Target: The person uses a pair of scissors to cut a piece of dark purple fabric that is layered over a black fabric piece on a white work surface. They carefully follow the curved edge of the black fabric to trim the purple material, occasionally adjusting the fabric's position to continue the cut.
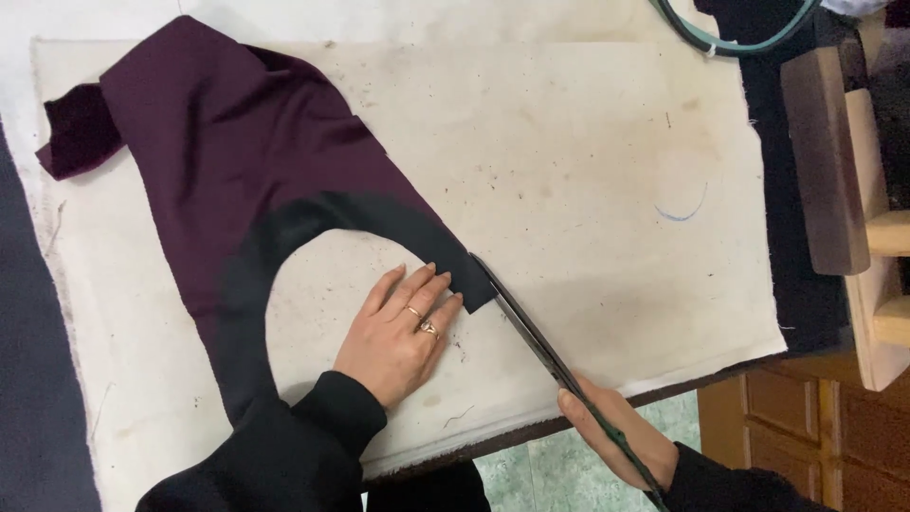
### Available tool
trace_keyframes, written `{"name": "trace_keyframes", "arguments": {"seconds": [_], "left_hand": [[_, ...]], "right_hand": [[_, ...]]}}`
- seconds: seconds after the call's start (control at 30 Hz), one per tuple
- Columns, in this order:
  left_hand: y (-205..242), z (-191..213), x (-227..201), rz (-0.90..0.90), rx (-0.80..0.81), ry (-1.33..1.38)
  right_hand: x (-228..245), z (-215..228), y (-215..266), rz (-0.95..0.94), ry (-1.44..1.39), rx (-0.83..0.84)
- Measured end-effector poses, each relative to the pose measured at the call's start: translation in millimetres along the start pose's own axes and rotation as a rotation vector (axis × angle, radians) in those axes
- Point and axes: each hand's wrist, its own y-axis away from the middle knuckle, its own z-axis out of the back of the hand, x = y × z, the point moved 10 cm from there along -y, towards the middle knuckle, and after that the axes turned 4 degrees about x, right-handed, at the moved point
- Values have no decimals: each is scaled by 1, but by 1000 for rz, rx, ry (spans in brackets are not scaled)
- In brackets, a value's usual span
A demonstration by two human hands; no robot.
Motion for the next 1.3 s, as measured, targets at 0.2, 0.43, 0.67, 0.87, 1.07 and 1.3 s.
{"name": "trace_keyframes", "arguments": {"seconds": [0.2,0.43,0.67,0.87,1.07,1.3], "left_hand": [[0,0,0,7,-3,5],[0,-1,1,8,5,7],[0,-2,2,13,16,11],[0,0,2,21,-7,16],[-1,2,1,20,-17,17],[-1,2,2,21,-13,42]], "right_hand": [[5,-15,7,140,-524,304],[25,7,-7,-6,165,55],[15,11,-18,73,240,3],[9,20,-21,23,217,65],[28,23,-26,36,333,87],[40,19,-32,-13,316,88]]}}
